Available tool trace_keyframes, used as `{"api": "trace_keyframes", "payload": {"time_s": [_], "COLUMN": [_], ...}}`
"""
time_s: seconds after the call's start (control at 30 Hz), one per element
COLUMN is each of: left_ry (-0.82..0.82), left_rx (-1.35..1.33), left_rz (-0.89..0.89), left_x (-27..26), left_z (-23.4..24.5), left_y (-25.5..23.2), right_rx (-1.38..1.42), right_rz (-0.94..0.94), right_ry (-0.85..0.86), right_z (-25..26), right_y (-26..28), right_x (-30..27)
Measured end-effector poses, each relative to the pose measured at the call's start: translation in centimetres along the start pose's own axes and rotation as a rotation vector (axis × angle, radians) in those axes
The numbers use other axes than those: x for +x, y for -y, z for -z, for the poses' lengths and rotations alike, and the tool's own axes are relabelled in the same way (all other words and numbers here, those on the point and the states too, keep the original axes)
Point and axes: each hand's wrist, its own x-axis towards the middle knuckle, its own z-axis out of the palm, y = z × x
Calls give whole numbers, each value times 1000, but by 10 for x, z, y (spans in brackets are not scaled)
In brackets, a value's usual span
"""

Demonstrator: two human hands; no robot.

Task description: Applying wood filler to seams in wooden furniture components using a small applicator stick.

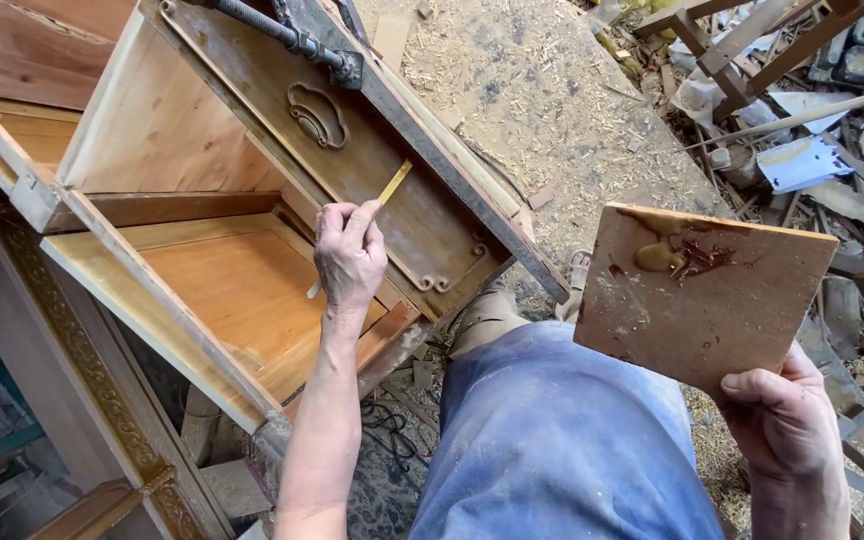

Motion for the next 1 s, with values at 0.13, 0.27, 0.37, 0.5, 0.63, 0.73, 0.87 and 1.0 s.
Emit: {"api": "trace_keyframes", "payload": {"time_s": [0.13, 0.27, 0.37, 0.5, 0.63, 0.73, 0.87, 1.0], "left_ry": [-3, -8, 99, 72, 38, 22, 33, 69], "left_rx": [-2, 9, 52, 47, -24, -30, -22, 12], "left_rz": [-10, -35, 0, -2, 27, 25, 4, -9], "left_x": [3, 5, -4, 2, 5, 6, 9, 10], "left_z": [-7, -8, -11, 18, 25, 24, 26, 25], "left_y": [1, -3, 10, 4, -2, 2, 7, 14], "right_rx": [-13, -11, -26, 2, -37, -30, -146, -234], "right_rz": [-8, -11, -17, -10, 16, 51, 10, -224], "right_ry": [-13, -32, -36, -31, -89, -70, -95, -143], "right_z": [3, -1, -1, 2, 1, 3, 37, 88], "right_y": [-1, 0, 1, 2, 4, 2, -22, -50], "right_x": [1, 0, 1, -5, -8, -14, -7, 8]}}
